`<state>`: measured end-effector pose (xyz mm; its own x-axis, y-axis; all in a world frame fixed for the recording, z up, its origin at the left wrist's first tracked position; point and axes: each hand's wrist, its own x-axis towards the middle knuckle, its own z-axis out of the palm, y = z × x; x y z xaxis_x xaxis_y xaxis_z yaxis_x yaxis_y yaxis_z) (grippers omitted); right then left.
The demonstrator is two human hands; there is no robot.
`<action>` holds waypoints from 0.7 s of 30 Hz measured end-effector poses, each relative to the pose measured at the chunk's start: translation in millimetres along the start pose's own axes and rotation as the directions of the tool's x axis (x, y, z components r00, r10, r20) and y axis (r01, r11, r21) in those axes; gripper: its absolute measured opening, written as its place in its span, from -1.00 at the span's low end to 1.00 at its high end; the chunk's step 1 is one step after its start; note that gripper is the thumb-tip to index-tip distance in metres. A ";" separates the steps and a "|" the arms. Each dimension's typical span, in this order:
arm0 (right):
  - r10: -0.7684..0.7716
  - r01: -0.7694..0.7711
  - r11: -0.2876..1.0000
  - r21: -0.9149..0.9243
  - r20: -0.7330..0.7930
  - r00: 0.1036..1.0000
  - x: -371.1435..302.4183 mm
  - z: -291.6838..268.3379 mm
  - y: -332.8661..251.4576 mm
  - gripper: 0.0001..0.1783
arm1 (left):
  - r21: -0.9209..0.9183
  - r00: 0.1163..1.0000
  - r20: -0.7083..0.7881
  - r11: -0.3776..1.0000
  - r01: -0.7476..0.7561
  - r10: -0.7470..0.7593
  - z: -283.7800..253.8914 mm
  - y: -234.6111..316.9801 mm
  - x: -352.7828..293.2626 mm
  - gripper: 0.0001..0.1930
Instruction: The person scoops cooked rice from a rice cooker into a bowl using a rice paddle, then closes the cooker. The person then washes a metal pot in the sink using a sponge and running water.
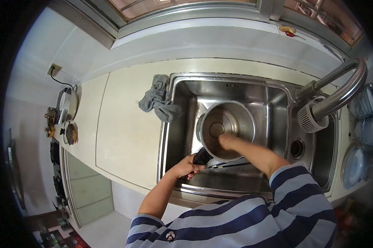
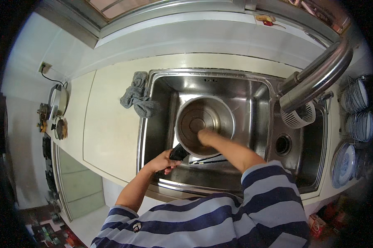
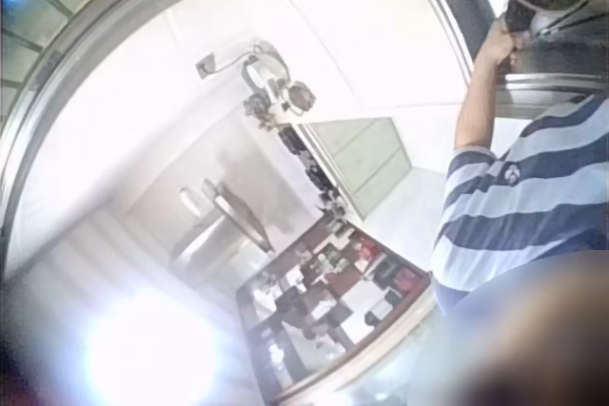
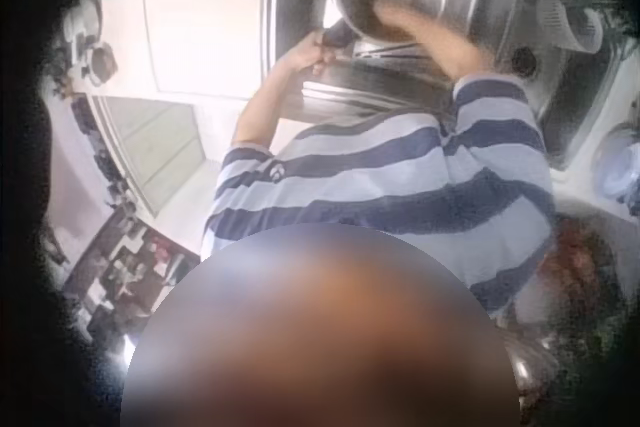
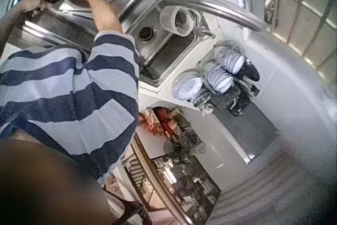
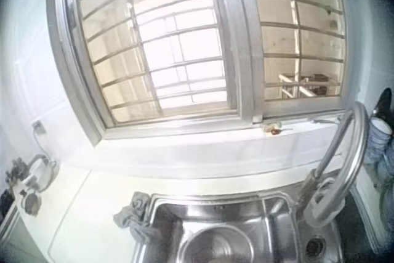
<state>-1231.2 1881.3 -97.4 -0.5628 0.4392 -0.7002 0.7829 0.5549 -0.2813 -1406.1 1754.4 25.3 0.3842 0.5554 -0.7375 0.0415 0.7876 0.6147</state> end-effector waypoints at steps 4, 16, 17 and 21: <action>-0.106 0.323 0.860 0.396 -0.480 0.871 44.1 -1.9 -35.8 -0.68 | -0.141 0.994 0.056 0.985 0.100 -0.093 -0.3 -4.2 0.8 -0.75; 0.175 0.128 0.374 0.919 -0.206 0.963 33.4 -17.1 -6.0 -0.69 | 0.026 1.000 0.009 1.000 -0.006 0.006 12.5 -5.2 15.3 -0.76; 0.182 0.358 -0.246 0.901 -0.320 0.930 38.7 -27.7 0.1 -0.77 | -0.032 0.999 0.022 0.999 0.025 -0.024 13.8 -3.9 13.7 -0.78; 0.597 0.587 -0.802 0.111 0.125 0.792 42.8 -75.3 51.5 -0.81 | -0.124 0.996 0.028 0.988 0.092 -0.089 21.3 1.5 9.3 -0.81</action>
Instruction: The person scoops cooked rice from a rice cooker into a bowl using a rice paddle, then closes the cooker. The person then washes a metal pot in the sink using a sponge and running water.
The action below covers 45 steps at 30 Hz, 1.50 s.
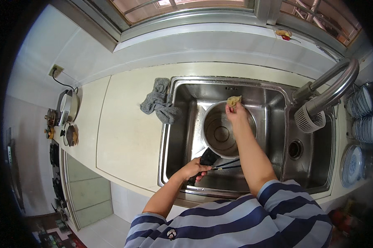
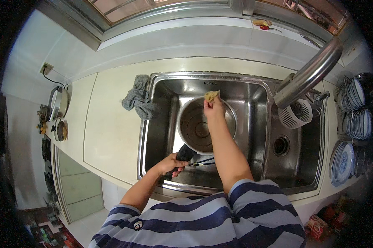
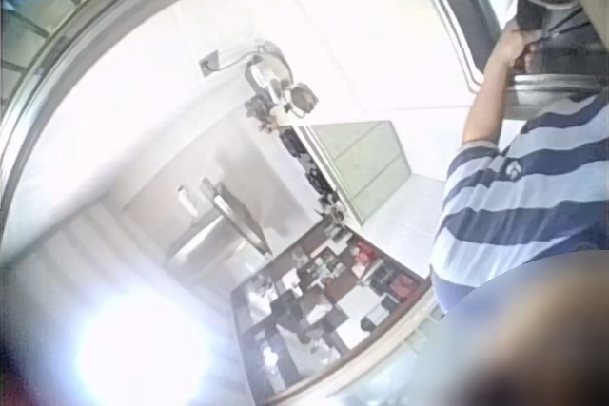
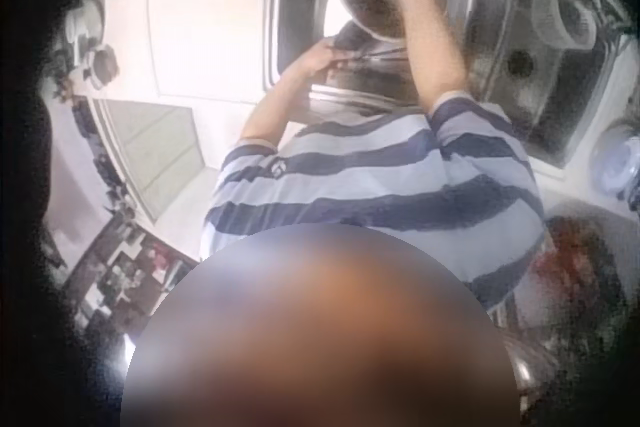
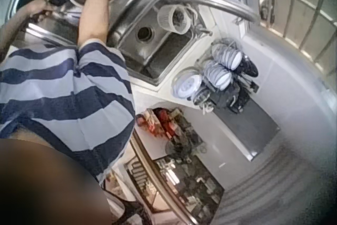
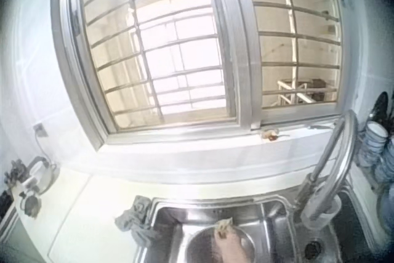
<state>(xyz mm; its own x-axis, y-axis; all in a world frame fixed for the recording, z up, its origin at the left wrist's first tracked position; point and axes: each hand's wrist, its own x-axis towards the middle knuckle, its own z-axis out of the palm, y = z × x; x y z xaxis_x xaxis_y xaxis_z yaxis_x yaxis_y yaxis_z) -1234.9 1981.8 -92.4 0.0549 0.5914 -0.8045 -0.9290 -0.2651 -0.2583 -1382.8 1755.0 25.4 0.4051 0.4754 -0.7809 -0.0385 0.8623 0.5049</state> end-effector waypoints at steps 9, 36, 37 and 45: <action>0.222 0.738 0.040 -0.673 0.726 0.650 -108.6 -37.0 30.2 -0.72 | 0.072 1.000 -0.017 0.997 -0.010 0.011 8.7 -2.1 5.4 -0.83; 0.833 0.440 -0.539 0.718 0.374 0.408 -81.6 -42.0 -124.4 -0.55 | -0.004 0.993 -0.034 0.994 -0.110 0.109 -12.3 -4.9 -3.1 -0.74; 0.689 0.604 -0.717 0.347 0.478 0.544 -86.8 -71.9 -109.7 -0.57 | 0.026 0.992 -0.058 0.994 -0.108 0.109 -9.2 -6.6 -1.8 -0.74; 0.581 0.415 -0.751 0.514 0.215 0.785 -72.5 -102.4 -79.5 -0.66 | 0.298 0.989 -0.026 0.946 -0.130 0.144 17.3 -5.6 9.9 -0.46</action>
<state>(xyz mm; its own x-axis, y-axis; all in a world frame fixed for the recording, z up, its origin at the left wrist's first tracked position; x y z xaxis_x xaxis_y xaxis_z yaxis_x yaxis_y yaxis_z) -1127.6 1882.0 -68.4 -0.5756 0.4736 -0.6667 0.5320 0.8360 0.1346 -1362.9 1751.9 21.2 0.3716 0.5987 -0.7095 0.1832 0.7020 0.6883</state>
